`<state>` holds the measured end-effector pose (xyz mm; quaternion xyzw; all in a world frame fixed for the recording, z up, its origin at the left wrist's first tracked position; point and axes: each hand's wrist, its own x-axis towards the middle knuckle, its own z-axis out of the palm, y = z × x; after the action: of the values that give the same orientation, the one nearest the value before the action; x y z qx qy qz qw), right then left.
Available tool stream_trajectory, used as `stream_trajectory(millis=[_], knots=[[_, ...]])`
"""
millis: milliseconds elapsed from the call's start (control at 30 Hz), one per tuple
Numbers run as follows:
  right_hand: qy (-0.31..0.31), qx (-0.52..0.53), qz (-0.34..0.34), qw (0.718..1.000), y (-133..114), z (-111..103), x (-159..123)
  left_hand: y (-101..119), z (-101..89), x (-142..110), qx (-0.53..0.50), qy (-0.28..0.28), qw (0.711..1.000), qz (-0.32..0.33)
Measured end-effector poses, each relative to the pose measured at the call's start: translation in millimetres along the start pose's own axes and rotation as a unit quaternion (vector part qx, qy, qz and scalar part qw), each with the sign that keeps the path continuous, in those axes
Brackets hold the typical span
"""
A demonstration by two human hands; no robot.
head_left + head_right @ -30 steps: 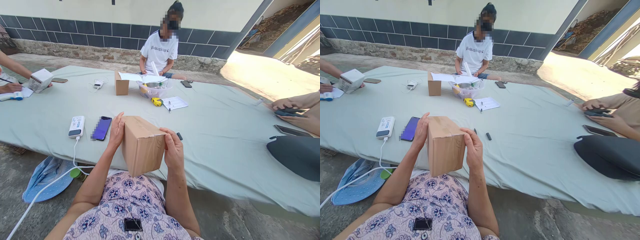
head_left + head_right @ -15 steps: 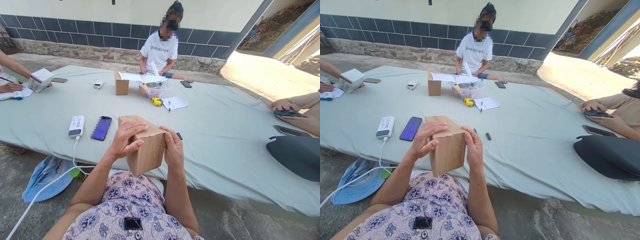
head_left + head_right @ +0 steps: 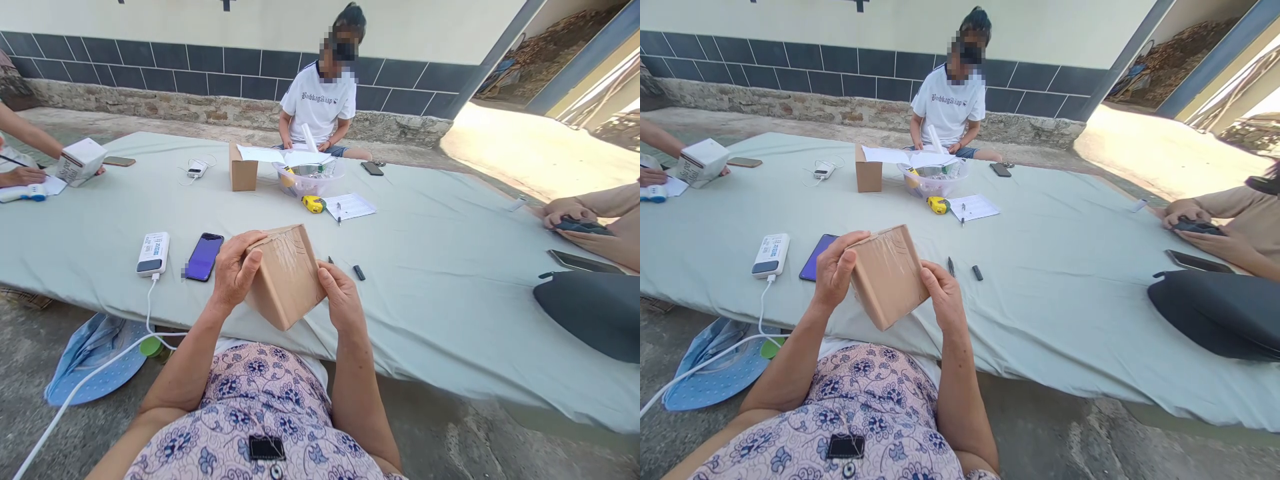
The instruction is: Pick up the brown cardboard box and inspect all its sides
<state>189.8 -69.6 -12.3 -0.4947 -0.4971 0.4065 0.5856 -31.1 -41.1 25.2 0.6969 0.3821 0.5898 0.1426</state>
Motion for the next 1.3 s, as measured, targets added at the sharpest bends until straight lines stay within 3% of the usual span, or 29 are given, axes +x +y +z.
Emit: stream_trajectory(millis=[133,533,800,1000,1133,1300], knots=[[0.008,0.006,0.003,1.000,4,-1,2,0,0.6,0,0.005,0.020,0.999,-0.045],[0.011,0.017,0.008,1.000,18,-1,5,-2,0.6,-1,0.007,0.071,0.993,-0.092],[-0.007,0.052,0.007,0.999,12,6,0,-2,0.3,0,-0.015,0.104,0.986,-0.130],[-0.019,0.021,-0.021,0.999,10,12,-5,-1,0.7,-1,-0.011,0.118,0.982,-0.144],[-0.064,0.003,-0.054,0.997,13,13,-8,-4,0.0,-1,0.006,0.121,0.981,-0.151],[-0.093,-0.067,-0.081,0.990,13,12,-12,-4,-0.6,-1,0.031,0.092,0.985,-0.140]])
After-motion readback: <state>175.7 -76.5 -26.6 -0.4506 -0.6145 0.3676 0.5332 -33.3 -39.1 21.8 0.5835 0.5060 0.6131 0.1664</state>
